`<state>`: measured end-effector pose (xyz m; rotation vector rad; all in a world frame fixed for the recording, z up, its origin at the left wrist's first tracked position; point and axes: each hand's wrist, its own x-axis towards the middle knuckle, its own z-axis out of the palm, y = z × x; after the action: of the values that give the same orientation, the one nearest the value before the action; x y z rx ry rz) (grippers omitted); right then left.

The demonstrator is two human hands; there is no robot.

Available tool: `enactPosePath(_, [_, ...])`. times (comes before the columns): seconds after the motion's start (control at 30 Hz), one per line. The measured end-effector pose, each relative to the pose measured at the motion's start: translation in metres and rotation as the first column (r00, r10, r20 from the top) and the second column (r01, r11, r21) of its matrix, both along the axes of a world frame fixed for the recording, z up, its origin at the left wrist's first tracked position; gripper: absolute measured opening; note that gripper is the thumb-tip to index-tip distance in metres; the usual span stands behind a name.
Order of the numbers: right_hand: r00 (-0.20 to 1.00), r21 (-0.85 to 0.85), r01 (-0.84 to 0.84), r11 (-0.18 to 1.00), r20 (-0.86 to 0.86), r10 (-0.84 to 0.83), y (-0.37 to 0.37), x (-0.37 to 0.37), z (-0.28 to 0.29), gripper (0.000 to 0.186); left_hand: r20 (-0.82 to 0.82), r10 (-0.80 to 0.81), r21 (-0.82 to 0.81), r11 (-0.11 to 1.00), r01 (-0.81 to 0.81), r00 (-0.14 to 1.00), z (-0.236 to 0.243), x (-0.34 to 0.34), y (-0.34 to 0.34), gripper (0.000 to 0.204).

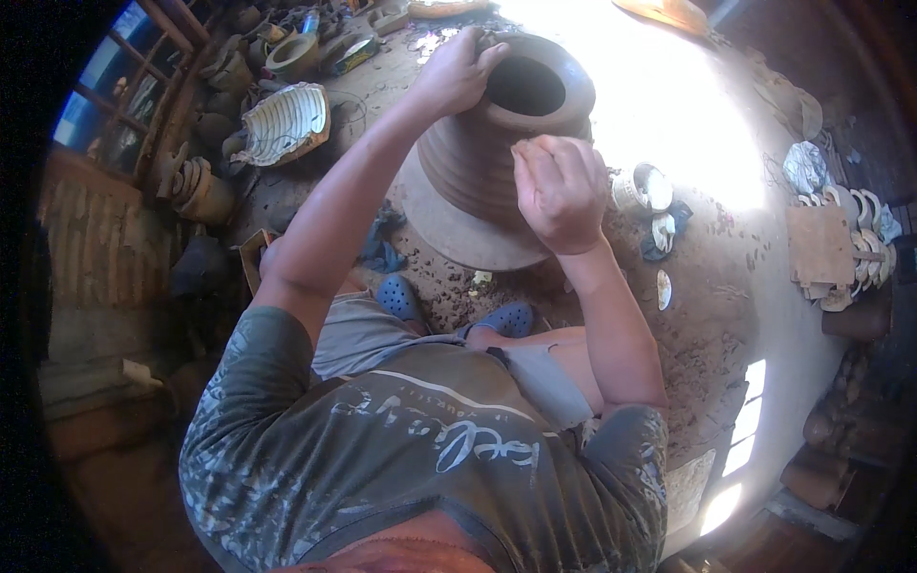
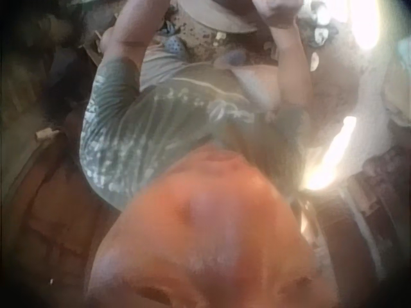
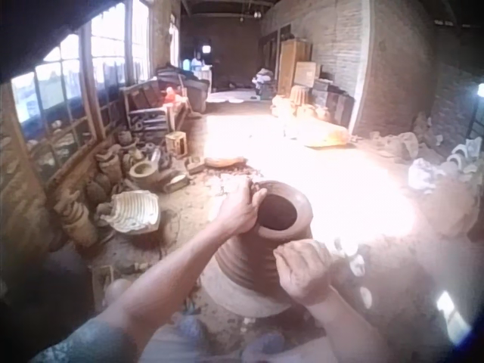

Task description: The person shapes the rim and upper body of a large clay vessel on a pottery wheel by hand, then uses a brush to apply a liquid substance to the exterior and a small tool to refine the inner rim.

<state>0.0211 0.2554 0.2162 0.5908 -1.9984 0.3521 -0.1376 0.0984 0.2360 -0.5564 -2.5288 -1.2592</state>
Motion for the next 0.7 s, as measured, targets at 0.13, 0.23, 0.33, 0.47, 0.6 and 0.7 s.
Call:
enactPosePath(0.13, [0.997,0.131,-0.004,0.991,-0.078,0.015,-0.009,-0.016,0.002,0.015,-0.071,0.200,-0.024,0.979,-0.203,0.977,0.006,-0.003,0.011,0.051])
enactPosePath(0.23, [0.998,0.173,0.006,0.985,-0.065,0.005,-0.018,-0.022,0.008,0.012,0.098,0.117,-0.015,0.993,-0.116,0.988,0.018,0.003,0.022,0.054])
enactPosePath(0.33, [0.995,0.174,0.038,0.984,-0.100,-0.020,-0.017,-0.031,0.007,0.012,0.005,0.065,-0.126,0.990,-0.063,0.998,0.011,-0.003,0.025,0.050])
enactPosePath(0.47, [0.996,0.235,-0.020,0.972,-0.079,0.040,-0.016,-0.032,0.011,0.012,-0.024,-0.086,-0.264,0.961,0.077,0.996,0.006,-0.027,0.019,0.046])
enactPosePath(0.6, [0.994,0.277,-0.080,0.958,-0.050,0.097,-0.007,-0.033,0.013,0.016,-0.073,-0.266,-0.269,0.933,0.238,0.961,0.007,-0.041,0.016,0.047])
enactPosePath(0.7, [0.989,0.288,-0.106,0.952,-0.065,0.130,-0.003,-0.035,0.014,0.014,-0.118,-0.365,-0.267,0.907,0.325,0.923,0.005,-0.053,0.015,0.047])
